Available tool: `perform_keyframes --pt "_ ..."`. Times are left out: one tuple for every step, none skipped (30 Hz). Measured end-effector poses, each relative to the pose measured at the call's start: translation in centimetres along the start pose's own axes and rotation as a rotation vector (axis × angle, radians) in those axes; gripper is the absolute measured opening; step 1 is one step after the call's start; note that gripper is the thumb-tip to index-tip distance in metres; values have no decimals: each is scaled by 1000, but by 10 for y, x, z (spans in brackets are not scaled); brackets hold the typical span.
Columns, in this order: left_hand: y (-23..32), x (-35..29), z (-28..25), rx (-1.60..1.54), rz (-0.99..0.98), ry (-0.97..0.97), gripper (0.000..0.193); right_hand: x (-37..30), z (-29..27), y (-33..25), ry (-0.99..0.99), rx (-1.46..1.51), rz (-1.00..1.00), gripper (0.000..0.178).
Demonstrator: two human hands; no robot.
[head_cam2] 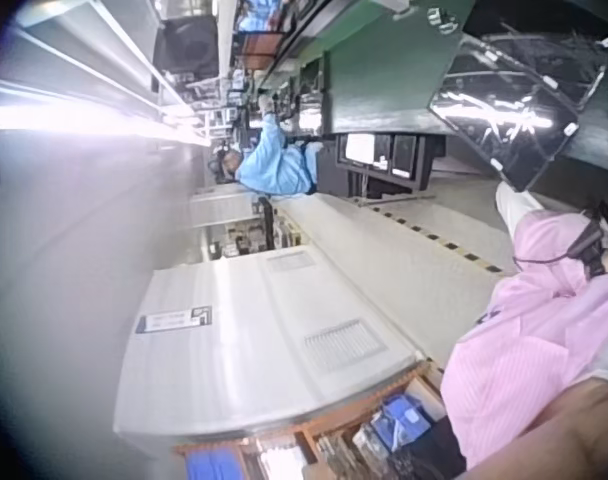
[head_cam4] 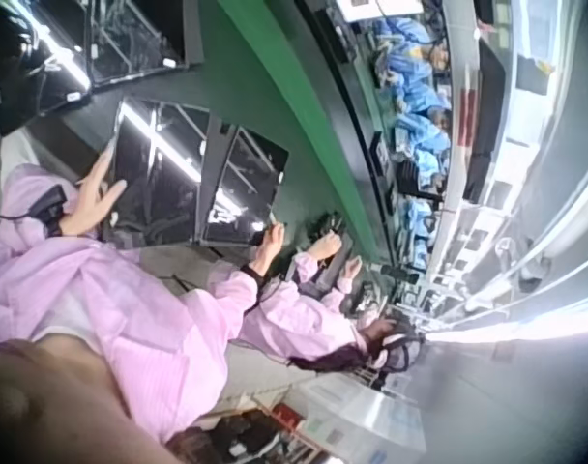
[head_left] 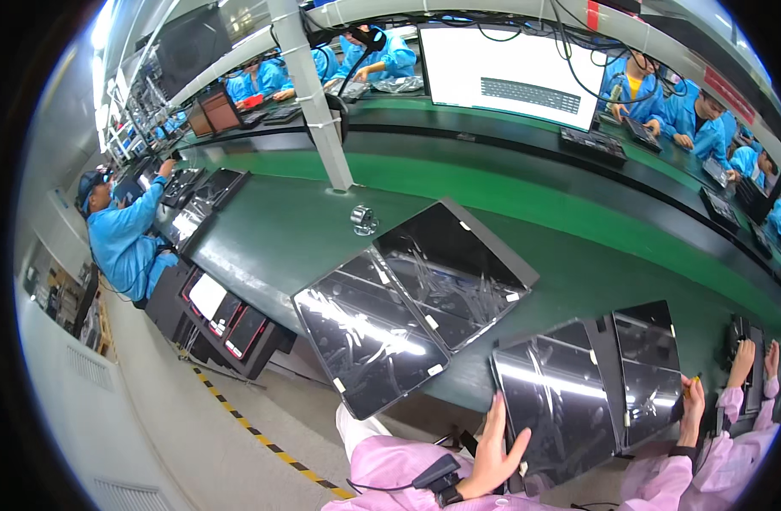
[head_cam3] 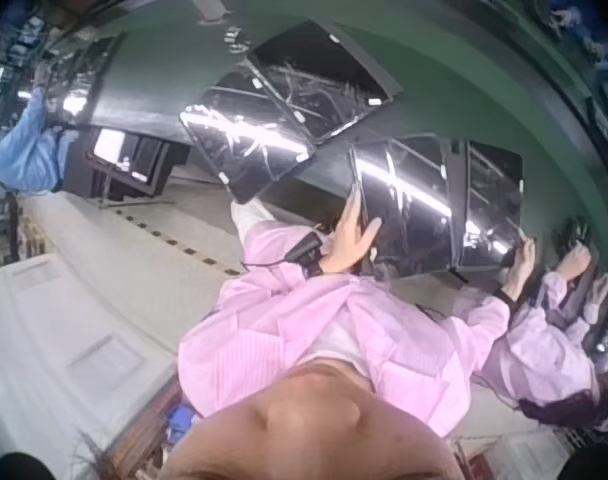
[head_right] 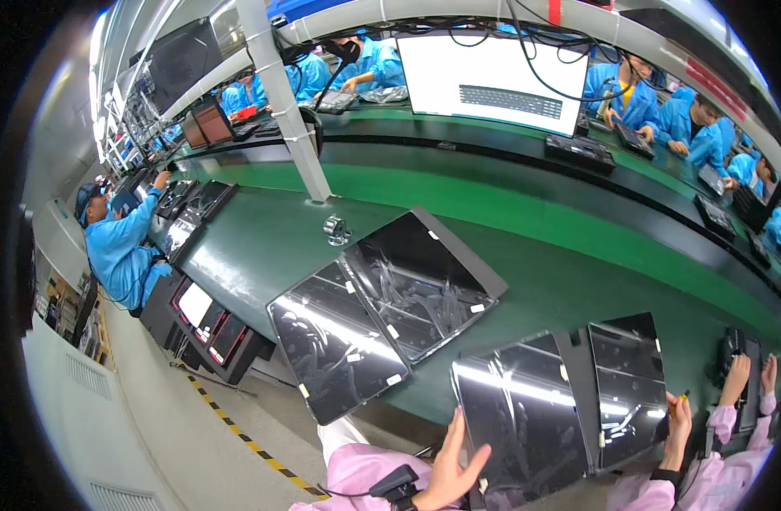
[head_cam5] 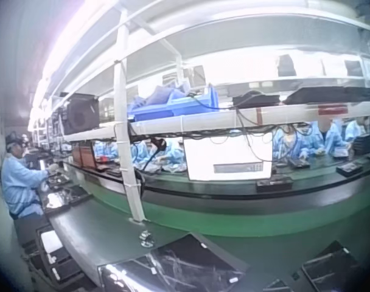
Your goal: The person assembles and tests electronic tablet devices by hand on a manufacturing line.
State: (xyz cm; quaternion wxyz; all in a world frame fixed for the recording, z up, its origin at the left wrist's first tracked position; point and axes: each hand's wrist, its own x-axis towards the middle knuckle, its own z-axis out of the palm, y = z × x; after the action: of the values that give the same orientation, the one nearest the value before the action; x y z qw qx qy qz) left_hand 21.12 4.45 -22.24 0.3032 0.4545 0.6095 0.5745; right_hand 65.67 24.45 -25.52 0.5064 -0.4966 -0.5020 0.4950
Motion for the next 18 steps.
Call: perform_keyframes --pt "1 -7 -2 85 24 -40 74 -1 -5 0 -13 -9 2 28" --pt "-3 -11 -5 128 50 -57 76 2 -6 2 6 -27 29 30" --pt "-3 -9 -10 126 49 -64 76 4 2 -1 13 -29 31 30" --pt "-2 -5 -16 248 67 -82 78 8 15 -5 23 -10 40 28" --pt "-1 2 -23 371 88 -99 80 14 30 -9 33 10 49 27" --pt "-4 11 -29 414 90 -81 80 20 54 -15 -19 37 36 26" --pt "-5 19 -37 452 76 -82 80 27 74 -21 -72 62 23 26" --pt "-9 25 -41 445 71 -71 80 36 85 -21 -68 59 25 26" --pt "-11 31 -45 441 67 -56 79 46 95 -19 -80 30 8 26" --pt "-13 37 -48 441 69 -53 79 56 104 -19 -94 1 -11 26" --pt "-14 42 -53 456 68 -39 78 65 114 -20 -98 2 -14 26" --pt "-15 45 -58 469 64 -28 77 69 122 -22 -138 19 -8 26" --pt "-17 50 -64 469 62 -25 77 73 130 -22 -179 37 -3 26" --pt "-18 57 -71 495 69 -13 76 78 138 -20 -154 -4 -6 27" --pt "-20 64 -77 518 81 0 76 82 147 -21 -157 -7 -11 27" --pt "-22 69 -84 527 85 -5 75 84 158 -23 -157 -1 4 27" --pt "-22 73 -90 531 78 -15 76 84 168 -26 -154 5 20 28" --pt "-23 77 -94 536 75 -16 76 85 175 -28 -192 1 -2 29"
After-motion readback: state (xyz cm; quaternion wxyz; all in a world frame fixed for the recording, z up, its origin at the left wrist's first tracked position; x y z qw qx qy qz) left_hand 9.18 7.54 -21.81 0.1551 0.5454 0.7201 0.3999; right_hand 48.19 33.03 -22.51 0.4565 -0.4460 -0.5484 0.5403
